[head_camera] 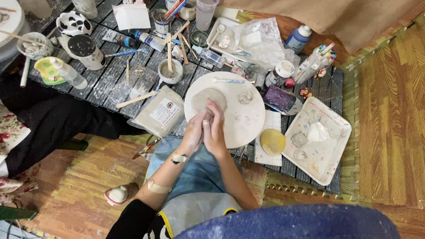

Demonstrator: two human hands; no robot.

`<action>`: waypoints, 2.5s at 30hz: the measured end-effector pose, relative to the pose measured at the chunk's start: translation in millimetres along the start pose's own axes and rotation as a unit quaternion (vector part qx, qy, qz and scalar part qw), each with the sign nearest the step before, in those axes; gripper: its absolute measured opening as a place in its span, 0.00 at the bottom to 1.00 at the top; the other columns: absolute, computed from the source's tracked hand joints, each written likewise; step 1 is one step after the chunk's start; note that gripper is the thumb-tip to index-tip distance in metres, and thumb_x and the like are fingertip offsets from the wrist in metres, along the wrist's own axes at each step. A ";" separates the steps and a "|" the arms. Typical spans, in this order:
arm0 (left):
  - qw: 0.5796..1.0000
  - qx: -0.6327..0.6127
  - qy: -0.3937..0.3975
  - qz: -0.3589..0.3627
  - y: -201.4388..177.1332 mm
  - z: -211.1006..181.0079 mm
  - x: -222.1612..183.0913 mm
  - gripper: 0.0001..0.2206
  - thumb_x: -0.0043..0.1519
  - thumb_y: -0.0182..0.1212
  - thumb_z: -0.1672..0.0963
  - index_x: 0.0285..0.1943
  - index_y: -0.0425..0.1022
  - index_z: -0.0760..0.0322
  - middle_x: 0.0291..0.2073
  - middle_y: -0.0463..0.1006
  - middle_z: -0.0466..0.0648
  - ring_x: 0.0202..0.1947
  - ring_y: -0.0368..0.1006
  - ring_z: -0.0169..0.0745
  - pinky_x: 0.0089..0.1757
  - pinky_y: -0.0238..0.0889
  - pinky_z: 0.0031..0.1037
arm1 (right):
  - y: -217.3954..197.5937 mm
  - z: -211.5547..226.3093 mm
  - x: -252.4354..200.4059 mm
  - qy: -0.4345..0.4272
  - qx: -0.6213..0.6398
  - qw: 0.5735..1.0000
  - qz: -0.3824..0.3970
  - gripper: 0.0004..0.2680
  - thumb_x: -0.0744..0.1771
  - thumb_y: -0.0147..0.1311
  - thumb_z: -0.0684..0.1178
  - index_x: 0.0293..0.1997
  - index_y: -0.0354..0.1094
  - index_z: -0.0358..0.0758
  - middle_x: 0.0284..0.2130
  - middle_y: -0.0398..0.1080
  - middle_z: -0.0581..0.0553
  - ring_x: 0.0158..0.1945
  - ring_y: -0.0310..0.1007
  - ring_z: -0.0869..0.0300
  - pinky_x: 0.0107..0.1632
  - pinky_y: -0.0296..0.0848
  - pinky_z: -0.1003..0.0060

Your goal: The person scoops a gray powder from a container into a small jar of liquid using a wooden stick, then stirs the mixture to create a clay slurry. They then knead a small lump of clay on the pottery wheel.

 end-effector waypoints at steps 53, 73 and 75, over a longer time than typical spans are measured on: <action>0.900 0.261 0.244 0.252 122.9 -54.1 -51.2 0.38 0.74 0.33 0.43 0.84 0.27 0.68 0.83 0.32 0.60 0.83 0.30 0.59 0.75 0.32 0.43 | -46.1 33.4 -15.4 0.007 0.023 0.999 -0.027 0.32 0.73 0.25 0.73 0.81 0.35 0.38 0.80 0.34 0.35 0.85 0.23 0.44 0.83 0.25 0.46; 0.764 0.523 0.376 0.017 86.2 -107.8 -35.7 0.20 0.57 0.71 0.59 0.58 0.75 0.64 0.54 0.81 0.50 0.63 0.73 0.49 0.62 0.63 0.40 | -36.1 -57.3 -21.8 0.214 0.330 0.919 0.023 0.14 0.72 0.46 0.44 0.66 0.61 0.31 0.54 0.70 0.44 0.55 0.71 0.61 0.61 0.69 0.65; 0.706 0.571 0.415 0.049 92.0 -106.9 -35.7 0.22 0.55 0.73 0.58 0.58 0.74 0.66 0.56 0.79 0.49 0.67 0.69 0.53 0.65 0.58 0.47 | -36.7 -50.7 -16.0 0.177 0.298 0.938 0.021 0.16 0.70 0.49 0.42 0.67 0.58 0.31 0.62 0.66 0.45 0.63 0.67 0.62 0.67 0.65 0.66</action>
Point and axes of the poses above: each hand's wrist, its own x-axis towards the middle knuckle, its own y-axis out of the palm, z = x × y, the point moved 6 cm from there along x, towards the middle knuckle
